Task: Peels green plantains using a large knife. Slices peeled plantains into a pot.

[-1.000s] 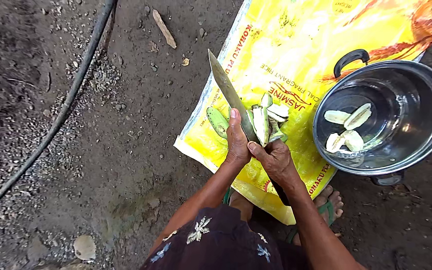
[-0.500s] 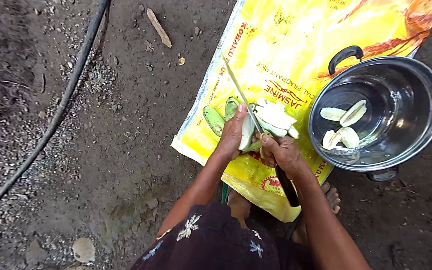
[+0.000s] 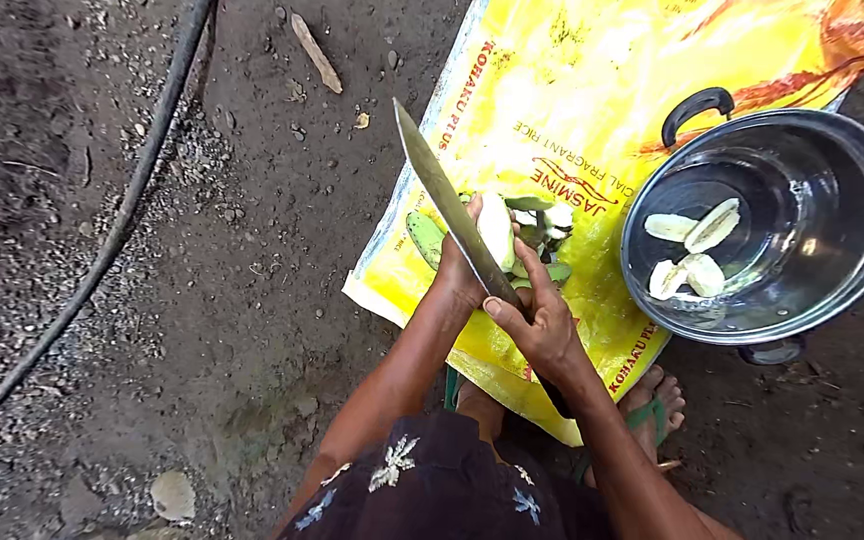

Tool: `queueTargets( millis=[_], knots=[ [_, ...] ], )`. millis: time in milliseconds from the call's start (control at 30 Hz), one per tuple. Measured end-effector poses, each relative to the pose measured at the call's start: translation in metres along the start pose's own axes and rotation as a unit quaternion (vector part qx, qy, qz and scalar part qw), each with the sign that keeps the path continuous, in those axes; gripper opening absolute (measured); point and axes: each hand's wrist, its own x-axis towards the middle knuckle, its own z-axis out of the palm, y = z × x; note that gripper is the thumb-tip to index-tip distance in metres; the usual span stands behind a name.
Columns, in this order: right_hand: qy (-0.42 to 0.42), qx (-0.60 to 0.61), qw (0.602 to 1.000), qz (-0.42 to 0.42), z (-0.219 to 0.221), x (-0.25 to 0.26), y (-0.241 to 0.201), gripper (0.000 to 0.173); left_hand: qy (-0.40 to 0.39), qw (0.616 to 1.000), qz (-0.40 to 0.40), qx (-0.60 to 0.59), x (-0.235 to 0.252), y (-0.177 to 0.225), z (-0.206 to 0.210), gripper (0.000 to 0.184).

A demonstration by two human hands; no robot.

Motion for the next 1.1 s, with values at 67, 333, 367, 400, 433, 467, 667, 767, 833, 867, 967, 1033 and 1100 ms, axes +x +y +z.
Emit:
queueTargets(
  millis=[67,333,367,400,433,467,667,767,833,867,967,1033,1100],
  knots=[
    [0.022,-0.038,0.999,-0.021,0.002,-0.003,0.001,0.081,0.006,1.0,0.015,0.014,0.0,-0.002,0.0,0.044],
    [0.031,-0.038,0.999,-0.011,0.001,0.0,0.0,0.079,0.035,0.996,0.075,0.025,-0.002,-0.008,0.005,0.04],
    [0.029,-0.033,0.999,-0.01,0.002,0.0,0.001,0.08,0.035,0.995,0.086,0.031,-0.002,-0.008,0.004,0.04],
    [0.029,-0.026,0.999,-0.007,0.003,0.0,0.002,0.081,0.037,0.994,0.095,0.041,-0.003,-0.009,0.004,0.04],
    [0.026,-0.019,0.999,0.0,0.003,0.0,0.002,0.082,0.041,0.992,0.104,0.058,-0.003,-0.01,0.004,0.04],
    [0.023,-0.01,1.0,0.007,0.003,0.001,0.002,0.083,0.043,0.989,0.115,0.078,-0.003,-0.011,0.004,0.04],
    [0.03,0.008,0.999,0.021,0.002,0.002,0.001,0.078,0.045,0.981,0.152,0.111,-0.003,-0.015,0.002,0.036],
    [0.026,0.013,0.999,0.024,0.001,0.003,0.003,0.075,0.05,0.983,0.153,0.094,-0.004,-0.015,0.004,0.034],
    [0.011,0.031,0.999,0.027,0.001,0.004,0.005,0.076,0.048,0.983,0.15,0.098,-0.005,-0.015,0.003,0.036],
    [0.004,0.043,0.999,0.027,0.001,0.004,0.007,0.077,0.05,0.982,0.149,0.103,-0.005,-0.015,0.002,0.036],
    [-0.013,0.082,0.996,0.035,0.002,0.004,0.007,0.082,0.048,0.979,0.155,0.126,-0.006,-0.016,0.001,0.038],
    [-0.01,0.089,0.995,0.042,0.003,0.004,0.007,0.084,0.048,0.977,0.157,0.134,-0.005,-0.017,0.0,0.039],
    [-0.003,0.086,0.995,0.046,0.003,0.004,0.007,0.082,0.056,0.977,0.159,0.128,-0.004,-0.018,0.002,0.036]
  ],
)
